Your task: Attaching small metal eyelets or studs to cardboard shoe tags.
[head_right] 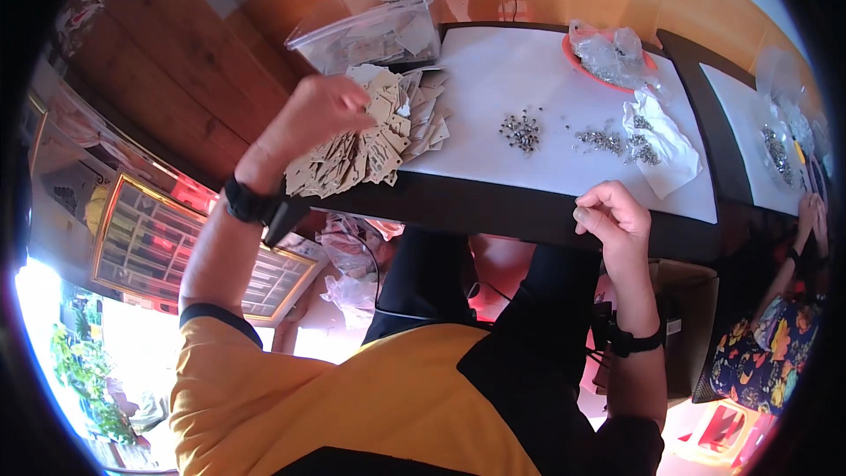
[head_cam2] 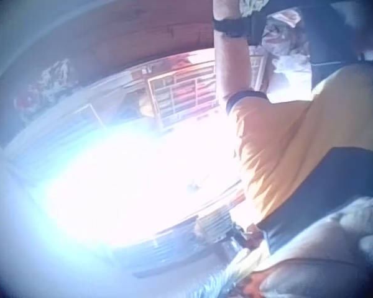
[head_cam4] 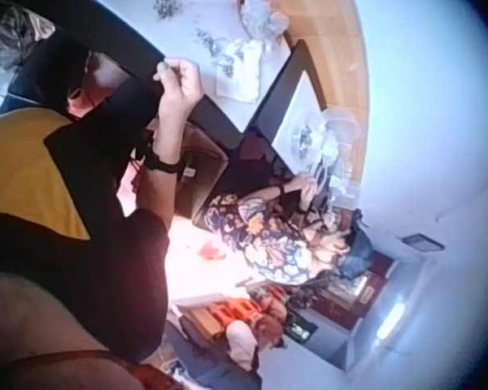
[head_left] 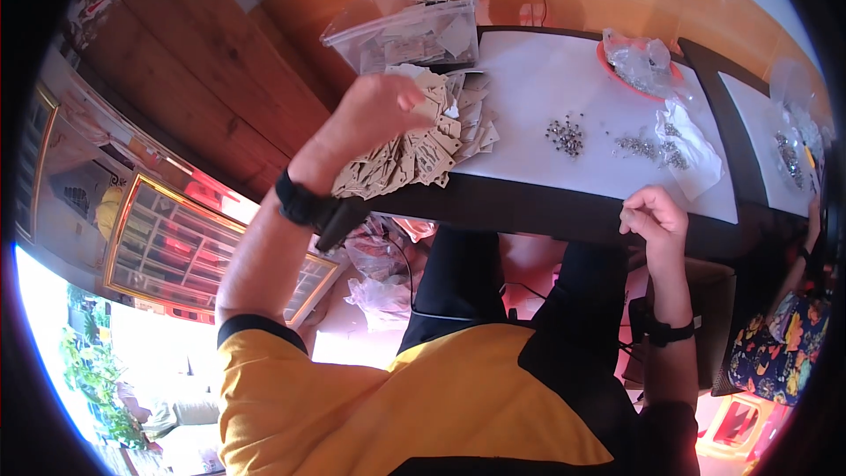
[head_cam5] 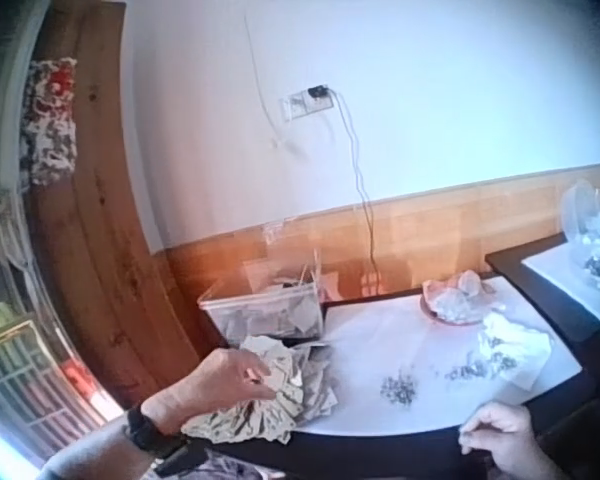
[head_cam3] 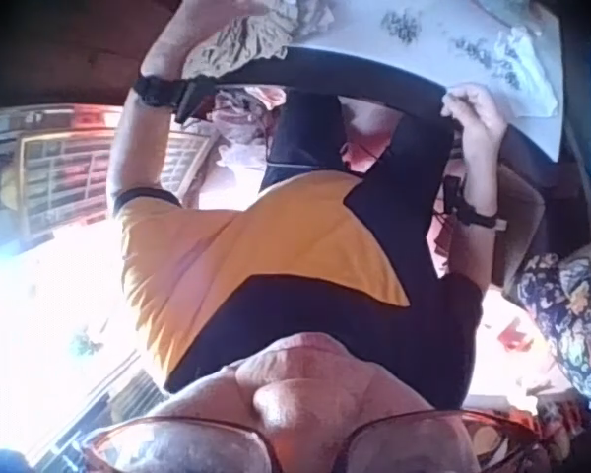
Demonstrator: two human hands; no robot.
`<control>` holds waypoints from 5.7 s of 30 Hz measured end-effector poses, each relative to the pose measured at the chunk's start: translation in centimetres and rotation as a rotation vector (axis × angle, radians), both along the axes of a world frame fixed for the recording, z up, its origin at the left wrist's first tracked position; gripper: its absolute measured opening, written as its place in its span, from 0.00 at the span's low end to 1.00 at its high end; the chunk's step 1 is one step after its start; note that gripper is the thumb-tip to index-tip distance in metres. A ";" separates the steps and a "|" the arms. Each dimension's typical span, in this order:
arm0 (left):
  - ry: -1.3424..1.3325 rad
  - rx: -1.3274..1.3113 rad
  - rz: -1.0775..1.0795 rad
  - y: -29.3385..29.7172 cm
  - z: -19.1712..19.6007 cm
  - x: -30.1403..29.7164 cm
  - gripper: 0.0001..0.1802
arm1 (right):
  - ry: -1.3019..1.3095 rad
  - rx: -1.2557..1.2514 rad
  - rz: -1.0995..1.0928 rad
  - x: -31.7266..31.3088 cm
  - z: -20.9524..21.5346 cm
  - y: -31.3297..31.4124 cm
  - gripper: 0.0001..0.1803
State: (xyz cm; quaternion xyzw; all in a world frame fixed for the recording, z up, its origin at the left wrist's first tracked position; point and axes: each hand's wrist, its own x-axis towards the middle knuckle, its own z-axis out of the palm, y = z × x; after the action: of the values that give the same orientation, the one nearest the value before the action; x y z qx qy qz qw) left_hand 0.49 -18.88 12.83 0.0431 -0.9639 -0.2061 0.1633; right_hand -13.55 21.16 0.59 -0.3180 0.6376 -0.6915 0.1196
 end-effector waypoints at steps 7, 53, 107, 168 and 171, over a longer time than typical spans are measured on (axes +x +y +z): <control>0.060 -0.131 0.020 3.2 -6.9 3.7 0.33 | 0.044 0.005 -0.003 0.1 0.1 -0.7 0.04; 0.248 0.026 -0.345 4.5 -3.5 -0.9 0.35 | -0.265 -0.012 0.132 3.1 2.7 -19.4 0.12; 0.268 1.701 0.149 15.4 -9.5 0.6 0.19 | -0.096 -0.190 -0.117 4.4 2.3 -8.4 0.17; 0.411 1.706 0.008 16.8 -9.3 1.0 0.16 | 0.469 0.159 -0.050 4.3 5.5 -10.1 0.11; 0.392 1.673 0.023 16.3 -9.1 0.9 0.18 | 0.377 0.173 0.039 3.7 5.0 -9.5 0.08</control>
State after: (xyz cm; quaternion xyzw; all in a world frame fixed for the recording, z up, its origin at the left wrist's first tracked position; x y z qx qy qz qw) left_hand 1.36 -2.62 3.73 0.1229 -0.4488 -0.8511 0.2432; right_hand -9.90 11.63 5.55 -0.4427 0.6994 -0.5598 0.0385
